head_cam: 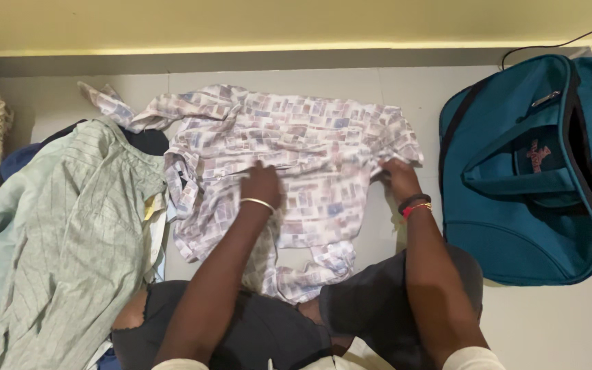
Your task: The person folds shirts and places them into a blue duffel bag while sitting on the floor.
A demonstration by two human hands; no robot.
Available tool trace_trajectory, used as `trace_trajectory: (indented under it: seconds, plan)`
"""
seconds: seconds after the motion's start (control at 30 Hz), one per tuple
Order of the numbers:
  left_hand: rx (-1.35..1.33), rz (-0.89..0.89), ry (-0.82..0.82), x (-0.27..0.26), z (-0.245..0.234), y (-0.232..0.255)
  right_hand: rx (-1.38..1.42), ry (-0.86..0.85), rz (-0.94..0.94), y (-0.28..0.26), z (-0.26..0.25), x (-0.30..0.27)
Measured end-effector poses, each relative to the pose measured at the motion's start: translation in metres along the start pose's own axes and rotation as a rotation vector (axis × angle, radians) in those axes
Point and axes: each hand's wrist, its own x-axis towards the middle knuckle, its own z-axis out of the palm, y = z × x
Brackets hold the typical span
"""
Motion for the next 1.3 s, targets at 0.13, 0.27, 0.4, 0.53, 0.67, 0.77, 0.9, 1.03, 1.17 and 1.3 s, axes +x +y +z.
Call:
trace_trajectory:
  seconds: [0.13, 0.27, 0.4, 0.53, 0.67, 0.77, 0.9, 1.03, 1.17, 1.3]
  plan:
    - [-0.038, 0.303, -0.03, -0.031, -0.012, 0.043, 0.382, -0.015, -0.135, -0.011, 0.0, 0.002]
    - [-0.018, 0.385, -0.274, -0.06, -0.013, 0.063, -0.23, 0.179, -0.204, -0.023, -0.002, -0.006]
    - [0.044, 0.433, -0.389, -0.07, 0.007, 0.067, -0.895, 0.349, -0.196, -0.021, -0.033, -0.024]
    - [0.02, 0.494, -0.365, -0.075, 0.028, 0.077, -1.078, 0.638, -0.19, -0.046, -0.072, -0.037]
    - [-0.02, 0.571, -0.462, -0.093, 0.034, 0.093, -1.033, 0.859, -0.255, -0.066, -0.063, -0.065]
    - [-0.066, 0.668, -0.418, -0.107, 0.052, 0.101, -1.212, 0.908, -0.288, -0.073, -0.043, -0.067]
    - [0.002, 0.789, -0.478, -0.108, 0.103, 0.1, -1.246, 0.654, -0.649, -0.051, -0.023, -0.061]
    - [0.184, 0.784, -0.872, -0.097, 0.135, 0.099, -1.218, -0.044, -0.382, -0.028, 0.035, -0.062]
    - [0.247, 0.527, -1.212, -0.092, 0.117, 0.089, -1.388, -0.438, -0.227, -0.024, 0.094, -0.104]
    - [0.135, 0.445, -0.655, -0.09, 0.046, 0.077, -1.731, -0.536, -0.099, -0.014, 0.124, -0.134]
